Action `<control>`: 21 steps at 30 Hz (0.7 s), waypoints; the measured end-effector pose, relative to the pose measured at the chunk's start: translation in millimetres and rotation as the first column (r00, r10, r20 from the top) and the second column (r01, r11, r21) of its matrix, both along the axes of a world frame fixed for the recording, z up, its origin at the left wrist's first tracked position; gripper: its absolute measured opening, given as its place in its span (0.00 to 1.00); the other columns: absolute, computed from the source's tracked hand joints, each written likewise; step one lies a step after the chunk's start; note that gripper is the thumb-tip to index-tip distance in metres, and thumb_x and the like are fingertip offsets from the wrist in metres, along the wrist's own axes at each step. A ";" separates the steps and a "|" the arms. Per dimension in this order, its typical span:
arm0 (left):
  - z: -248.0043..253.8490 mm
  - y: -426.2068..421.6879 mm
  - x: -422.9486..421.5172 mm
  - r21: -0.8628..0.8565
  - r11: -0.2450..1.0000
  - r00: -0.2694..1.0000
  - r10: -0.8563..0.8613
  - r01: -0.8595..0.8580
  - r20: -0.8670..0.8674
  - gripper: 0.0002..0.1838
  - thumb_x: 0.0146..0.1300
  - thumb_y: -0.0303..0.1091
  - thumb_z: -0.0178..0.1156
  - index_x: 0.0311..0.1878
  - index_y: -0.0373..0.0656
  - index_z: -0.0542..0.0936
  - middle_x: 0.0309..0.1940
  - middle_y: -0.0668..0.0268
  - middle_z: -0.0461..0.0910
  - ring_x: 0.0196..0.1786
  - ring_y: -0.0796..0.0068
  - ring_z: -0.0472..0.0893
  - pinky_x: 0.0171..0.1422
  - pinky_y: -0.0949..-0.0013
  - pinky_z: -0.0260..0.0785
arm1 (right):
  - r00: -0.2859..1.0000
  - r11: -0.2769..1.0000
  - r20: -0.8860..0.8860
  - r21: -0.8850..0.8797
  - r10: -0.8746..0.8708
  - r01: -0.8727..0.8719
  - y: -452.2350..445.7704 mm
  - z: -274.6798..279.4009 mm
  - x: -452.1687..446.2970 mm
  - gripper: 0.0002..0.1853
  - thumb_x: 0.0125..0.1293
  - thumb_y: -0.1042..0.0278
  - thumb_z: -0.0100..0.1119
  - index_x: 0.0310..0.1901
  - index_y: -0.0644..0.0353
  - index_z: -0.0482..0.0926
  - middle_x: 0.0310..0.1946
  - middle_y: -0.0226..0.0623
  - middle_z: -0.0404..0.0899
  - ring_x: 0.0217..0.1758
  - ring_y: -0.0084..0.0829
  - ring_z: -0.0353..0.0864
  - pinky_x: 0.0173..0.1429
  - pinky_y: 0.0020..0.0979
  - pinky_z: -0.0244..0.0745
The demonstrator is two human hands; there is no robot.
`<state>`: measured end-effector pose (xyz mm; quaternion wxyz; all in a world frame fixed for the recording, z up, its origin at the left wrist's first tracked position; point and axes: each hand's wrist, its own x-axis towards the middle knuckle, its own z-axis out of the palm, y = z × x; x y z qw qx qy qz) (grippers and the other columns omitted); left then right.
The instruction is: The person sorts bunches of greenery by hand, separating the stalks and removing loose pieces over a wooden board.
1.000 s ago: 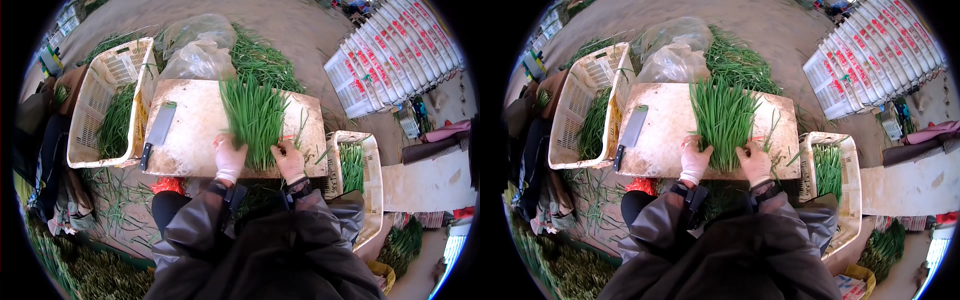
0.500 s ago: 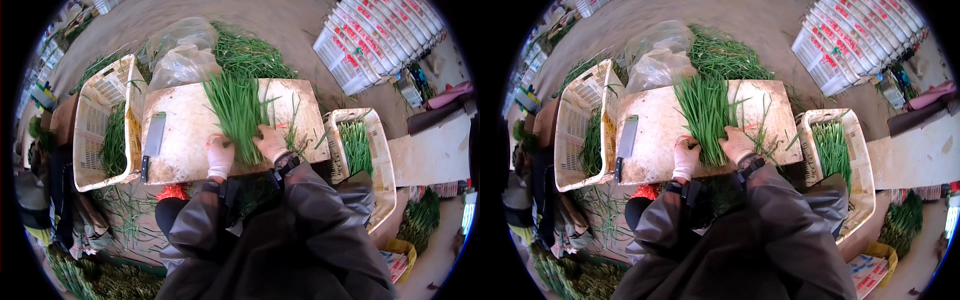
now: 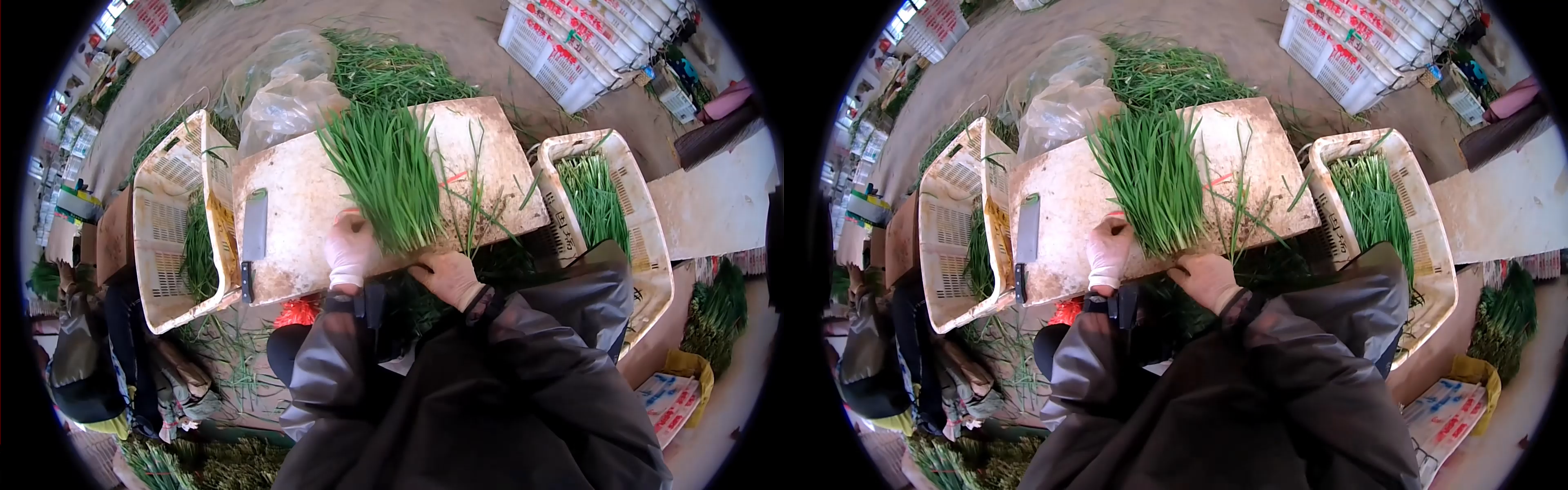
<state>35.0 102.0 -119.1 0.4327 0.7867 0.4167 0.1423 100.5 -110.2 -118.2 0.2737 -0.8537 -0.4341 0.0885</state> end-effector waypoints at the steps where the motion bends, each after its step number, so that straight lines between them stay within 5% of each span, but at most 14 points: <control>1: -7.0 4.0 -3.8 0.037 0.995 0.992 -0.087 0.090 -0.094 0.15 0.64 0.42 0.65 0.47 0.44 0.90 0.39 0.49 0.90 0.45 0.49 0.89 0.53 0.55 0.80 | 0.999 0.999 -0.025 -0.002 -0.035 0.035 2.0 -3.7 -3.0 0.17 0.71 0.47 0.62 0.34 0.52 0.86 0.31 0.41 0.87 0.36 0.49 0.88 0.40 0.49 0.80; 6: -30.7 3.4 -8.6 -0.115 0.969 0.952 -0.236 0.217 -0.193 0.21 0.66 0.49 0.62 0.47 0.42 0.90 0.42 0.44 0.88 0.49 0.42 0.87 0.56 0.49 0.79 | 0.994 0.994 -0.017 0.019 -0.105 0.105 22.2 -8.5 -18.4 0.18 0.73 0.50 0.58 0.32 0.53 0.85 0.29 0.42 0.87 0.33 0.50 0.87 0.38 0.50 0.80; 21: -39.7 5.0 -15.0 0.044 0.933 0.922 -0.345 0.358 -0.177 0.16 0.68 0.39 0.60 0.46 0.35 0.88 0.40 0.41 0.87 0.47 0.41 0.87 0.54 0.51 0.79 | 0.988 0.989 -0.040 0.018 -0.148 0.149 43.1 -3.9 -20.5 0.17 0.70 0.52 0.60 0.29 0.53 0.84 0.27 0.46 0.86 0.33 0.51 0.87 0.39 0.51 0.81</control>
